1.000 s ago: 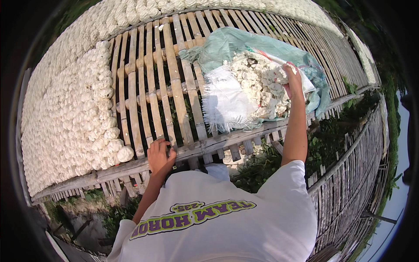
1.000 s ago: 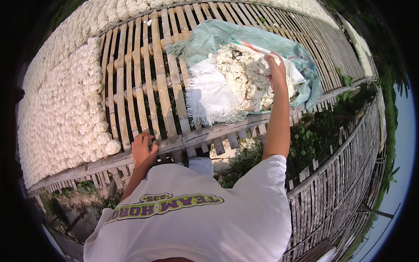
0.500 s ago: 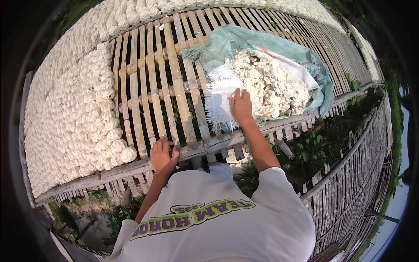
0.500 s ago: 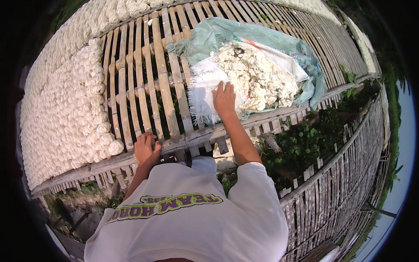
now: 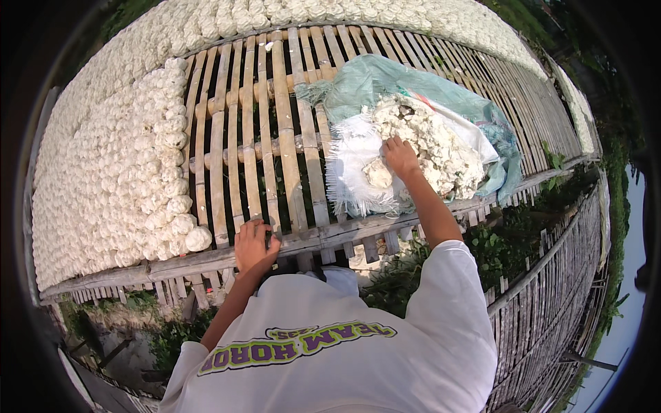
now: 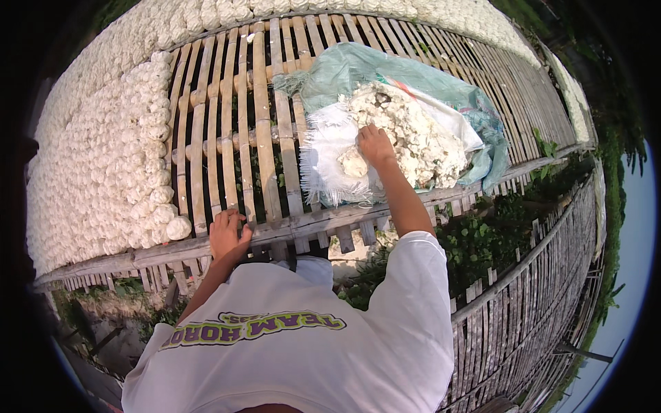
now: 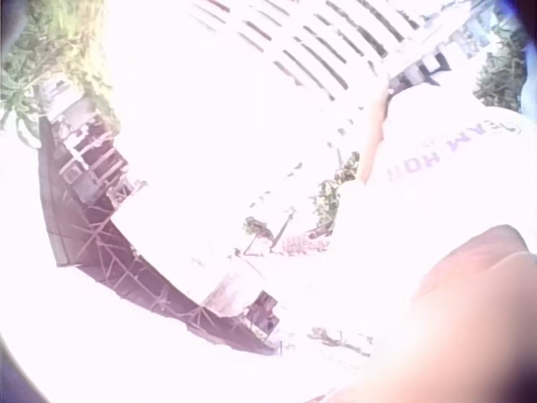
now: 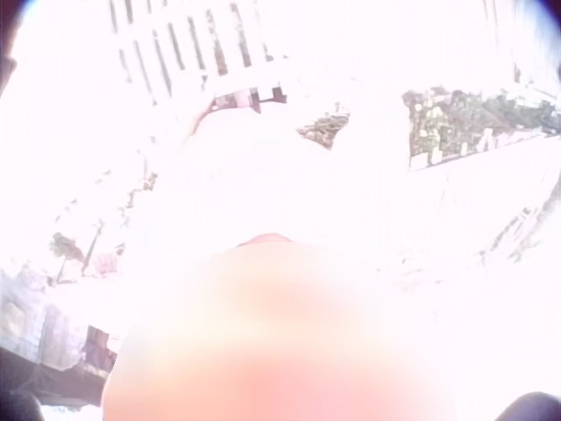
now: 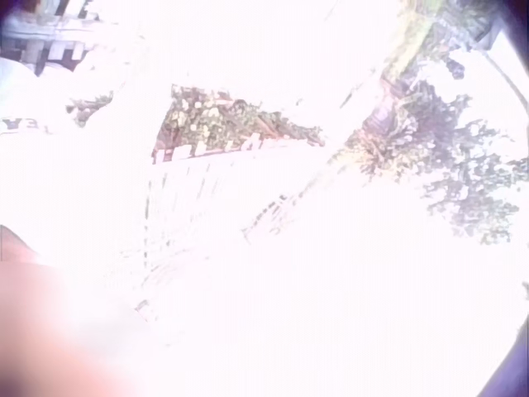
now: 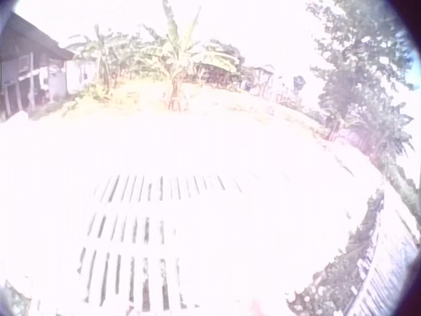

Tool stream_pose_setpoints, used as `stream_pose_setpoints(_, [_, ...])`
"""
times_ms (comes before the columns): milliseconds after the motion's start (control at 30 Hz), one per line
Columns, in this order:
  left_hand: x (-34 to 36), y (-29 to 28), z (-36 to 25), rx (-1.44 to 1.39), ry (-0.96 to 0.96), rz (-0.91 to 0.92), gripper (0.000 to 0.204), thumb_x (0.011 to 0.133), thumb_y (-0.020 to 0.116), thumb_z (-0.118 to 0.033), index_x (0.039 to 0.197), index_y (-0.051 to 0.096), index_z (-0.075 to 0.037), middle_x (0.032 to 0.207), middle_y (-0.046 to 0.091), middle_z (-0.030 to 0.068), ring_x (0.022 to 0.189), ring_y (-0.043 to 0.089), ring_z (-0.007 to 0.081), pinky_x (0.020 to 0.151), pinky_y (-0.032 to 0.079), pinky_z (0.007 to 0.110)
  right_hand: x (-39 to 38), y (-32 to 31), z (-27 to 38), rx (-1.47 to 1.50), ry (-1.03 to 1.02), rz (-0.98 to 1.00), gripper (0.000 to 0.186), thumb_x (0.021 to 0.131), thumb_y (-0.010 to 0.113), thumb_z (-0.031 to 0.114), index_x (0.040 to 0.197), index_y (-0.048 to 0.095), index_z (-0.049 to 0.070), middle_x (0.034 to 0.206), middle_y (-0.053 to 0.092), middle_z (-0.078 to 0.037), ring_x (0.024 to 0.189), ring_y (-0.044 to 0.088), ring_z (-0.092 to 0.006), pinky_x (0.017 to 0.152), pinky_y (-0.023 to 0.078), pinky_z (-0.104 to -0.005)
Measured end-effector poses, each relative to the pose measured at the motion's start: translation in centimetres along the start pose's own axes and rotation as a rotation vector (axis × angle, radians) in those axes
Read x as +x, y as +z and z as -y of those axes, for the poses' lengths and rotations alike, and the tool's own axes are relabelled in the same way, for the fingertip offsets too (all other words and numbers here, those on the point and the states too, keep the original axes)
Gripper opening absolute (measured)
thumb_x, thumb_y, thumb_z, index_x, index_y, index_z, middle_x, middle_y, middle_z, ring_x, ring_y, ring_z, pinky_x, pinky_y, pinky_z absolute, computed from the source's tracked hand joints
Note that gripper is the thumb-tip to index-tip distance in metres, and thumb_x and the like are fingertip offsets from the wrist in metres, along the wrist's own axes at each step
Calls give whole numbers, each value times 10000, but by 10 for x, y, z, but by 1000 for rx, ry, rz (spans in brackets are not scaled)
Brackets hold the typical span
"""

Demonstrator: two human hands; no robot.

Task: The person repeatedly scoops a white dough-like material from a cloth, rolls it into a ball between their hands, and places it on a bamboo rack. The process is repeated continuously, filling the rack with uniform dough balls.

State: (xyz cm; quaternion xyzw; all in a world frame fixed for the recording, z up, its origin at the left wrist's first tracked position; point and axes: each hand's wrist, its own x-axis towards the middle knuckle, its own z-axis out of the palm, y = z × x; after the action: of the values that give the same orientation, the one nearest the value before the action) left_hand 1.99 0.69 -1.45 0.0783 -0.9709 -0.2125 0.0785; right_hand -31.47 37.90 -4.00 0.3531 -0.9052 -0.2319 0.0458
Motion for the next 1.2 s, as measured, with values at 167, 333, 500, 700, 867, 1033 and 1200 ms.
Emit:
stream_pose_setpoints(167, [2,-3,-1,-17,-65,84,270,856,681,-282,1055,710,-101,1280,646,96,1285,554,294,1042,431,447,-11,2,-11,616,207,-132,339,912,693,118,1223,696,-16,1203,653,-196,1203,615,-359,992,537,-423])
stream_pose_setpoints(333, [3,-3,-3,-18,-96,99,262,851,680,-281,1042,719,-105,1287,646,90,1308,544,282,1058,428,448,-26,7,53,930,351,-364,377,1000,570,177,1264,611,-88,1208,601,-325,1123,598,-494,966,540,-531])
stream_pose_setpoints(500, [0,0,-2,-14,-67,83,269,845,683,-277,1045,714,-99,1278,646,92,1281,558,286,1036,439,445,-27,-5,107,609,495,-20,505,1036,619,346,1328,568,-63,1278,523,-225,1118,589,-437,861,610,-527])
stream_pose_setpoints(700, [1,-1,1,-46,-66,71,265,847,689,-271,1050,704,-102,1259,641,111,1263,566,305,1020,441,451,-24,-30,55,984,573,6,498,972,705,285,1309,638,-75,1208,609,-245,1109,642,-396,898,581,-485])
stream_pose_setpoints(867, [1,-2,0,-27,-51,57,269,851,686,-286,1051,707,-108,1272,643,99,1284,555,298,1032,442,454,-51,-25,30,1217,634,-494,576,907,734,186,1410,601,-62,1300,592,-259,1165,605,-388,989,511,-445])
stream_pose_setpoints(1033, [0,-1,0,-27,-36,69,266,851,693,-283,1054,707,-111,1273,643,90,1284,553,293,1028,440,452,-53,-10,63,976,640,-237,710,901,734,234,1509,494,-43,1388,512,-275,1252,541,-444,1053,484,-485])
stream_pose_setpoints(1200, [0,-2,1,-32,-17,28,263,848,702,-274,1058,706,-115,1270,641,88,1266,565,294,999,437,448,-47,-10,94,713,522,-207,586,956,763,291,1390,508,-10,1329,527,-302,1198,555,-497,991,527,-573])
